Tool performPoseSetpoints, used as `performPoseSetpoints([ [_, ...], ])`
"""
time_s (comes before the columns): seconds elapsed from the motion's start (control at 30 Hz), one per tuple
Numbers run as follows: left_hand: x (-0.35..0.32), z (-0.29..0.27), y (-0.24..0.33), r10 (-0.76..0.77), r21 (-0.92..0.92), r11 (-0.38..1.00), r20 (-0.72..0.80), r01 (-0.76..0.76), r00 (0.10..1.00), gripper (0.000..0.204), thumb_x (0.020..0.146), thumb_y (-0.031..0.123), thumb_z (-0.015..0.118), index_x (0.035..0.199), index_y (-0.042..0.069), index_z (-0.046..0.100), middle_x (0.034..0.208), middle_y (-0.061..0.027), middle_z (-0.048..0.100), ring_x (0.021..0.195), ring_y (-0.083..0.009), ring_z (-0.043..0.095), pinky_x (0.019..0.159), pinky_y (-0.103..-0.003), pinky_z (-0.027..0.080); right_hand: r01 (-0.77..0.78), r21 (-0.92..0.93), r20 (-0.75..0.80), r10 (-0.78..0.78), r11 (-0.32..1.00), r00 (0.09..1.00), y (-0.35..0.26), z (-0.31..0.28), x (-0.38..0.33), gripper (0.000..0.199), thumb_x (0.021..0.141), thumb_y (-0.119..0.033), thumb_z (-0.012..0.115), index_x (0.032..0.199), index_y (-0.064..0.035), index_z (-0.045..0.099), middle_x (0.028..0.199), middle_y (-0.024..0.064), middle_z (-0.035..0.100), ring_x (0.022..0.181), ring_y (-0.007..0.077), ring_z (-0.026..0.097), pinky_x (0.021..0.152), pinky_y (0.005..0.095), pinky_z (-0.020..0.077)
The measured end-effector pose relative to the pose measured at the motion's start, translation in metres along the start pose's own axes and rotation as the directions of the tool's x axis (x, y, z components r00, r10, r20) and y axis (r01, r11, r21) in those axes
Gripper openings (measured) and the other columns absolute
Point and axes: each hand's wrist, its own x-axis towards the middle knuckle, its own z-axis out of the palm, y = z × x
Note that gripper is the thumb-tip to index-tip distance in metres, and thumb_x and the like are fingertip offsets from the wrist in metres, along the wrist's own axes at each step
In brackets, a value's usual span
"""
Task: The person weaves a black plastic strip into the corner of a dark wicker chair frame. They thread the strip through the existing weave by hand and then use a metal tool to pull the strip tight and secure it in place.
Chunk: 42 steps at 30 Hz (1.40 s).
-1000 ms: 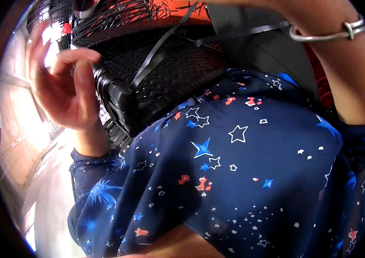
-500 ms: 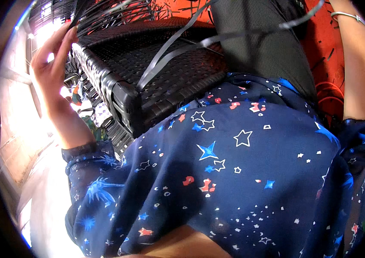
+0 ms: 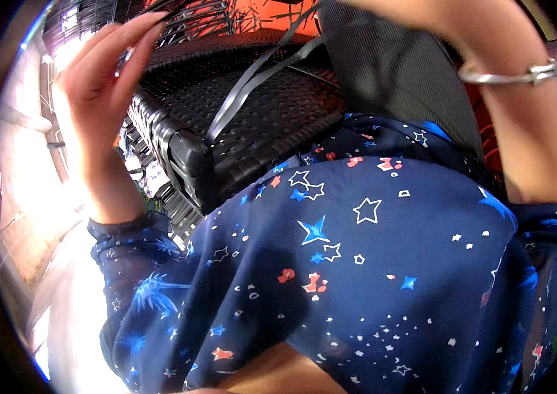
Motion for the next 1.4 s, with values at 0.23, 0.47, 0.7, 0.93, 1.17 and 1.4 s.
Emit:
performPoseSetpoints([
  [0.23,0.008,0.001,0.011,0.054,-0.062,0.996,-0.038,-0.056,0.998,0.018,0.083,-0.003,0.071,0.101,-0.003,0.072,0.085,-0.0087,0.069,0.075,-0.0128,0.064,0.068,-0.022,0.049,-0.101,-0.006,0.168,0.100,0.995,0.981,-0.021,-0.001,0.008,0.017,0.084,-0.015,0.067,0.093,-0.0009,0.069,0.088,0.0124,0.069,0.078,0.0256,0.067,0.069,0.0340,0.0531],
  [0.47,-0.010,-0.002,-0.020,-0.044,-0.088,0.995,-0.008,0.043,0.999,0.018,0.087,-0.003,0.068,0.105,-0.002,0.071,0.084,-0.0078,0.068,0.074,-0.0102,0.063,0.064,-0.021,0.047,-0.197,-0.262,0.188,0.250,0.945,0.950,0.023,-0.040,-0.033,0.015,0.083,-0.009,0.070,0.091,0.0032,0.070,0.083,0.0144,0.070,0.074,0.0261,0.068,0.065,0.0333,0.0533],
  [0.7,-0.001,0.007,0.022,0.028,-0.120,0.993,0.036,-0.024,0.999,0.017,0.082,-0.005,0.071,0.099,-0.002,0.071,0.079,-0.0060,0.063,0.067,-0.0084,0.056,0.057,-0.020,0.042,-0.111,0.310,0.040,0.104,0.944,0.994,-0.032,0.014,0.006,0.013,0.081,-0.011,0.069,0.090,-0.0006,0.069,0.081,0.0124,0.068,0.072,0.0294,0.066,0.062,0.0345,0.0528],
  [0.93,0.001,-0.001,0.028,-0.085,-0.164,0.982,0.050,0.093,0.995,0.015,0.081,-0.006,0.071,0.095,-0.002,0.073,0.078,-0.0055,0.068,0.066,-0.0084,0.058,0.059,-0.021,0.043,-0.079,0.247,-0.020,0.086,0.966,0.996,-0.037,0.009,-0.011,0.008,0.079,-0.010,0.071,0.084,-0.0050,0.068,0.074,0.0077,0.065,0.065,0.0255,0.064,0.055,0.0338,0.0502],
  [1.17,-0.009,-0.002,0.034,0.120,-0.214,0.971,0.032,-0.111,0.992,0.018,0.074,-0.013,0.072,0.091,-0.008,0.070,0.082,-0.0150,0.070,0.070,-0.0211,0.066,0.063,-0.026,0.051,0.002,0.278,-0.045,0.011,0.961,0.999,-0.063,0.009,-0.008,0.014,0.080,-0.014,0.069,0.092,-0.0068,0.065,0.075,0.0037,0.061,0.060,0.0206,0.062,0.050,0.0306,0.0477],
  [1.4,-0.020,-0.007,0.037,0.255,-0.242,0.937,-0.029,-0.254,0.967,0.024,0.064,-0.009,0.074,0.088,-0.009,0.069,0.078,-0.0170,0.069,0.067,-0.0258,0.066,0.060,-0.031,0.053,-0.125,0.441,-0.125,0.199,0.889,0.972,-0.088,0.011,-0.007,0.011,0.079,-0.013,0.070,0.076,-0.0019,0.067,0.073,0.0053,0.061,0.060,0.0139,0.060,0.047,0.0284,0.0453],
])
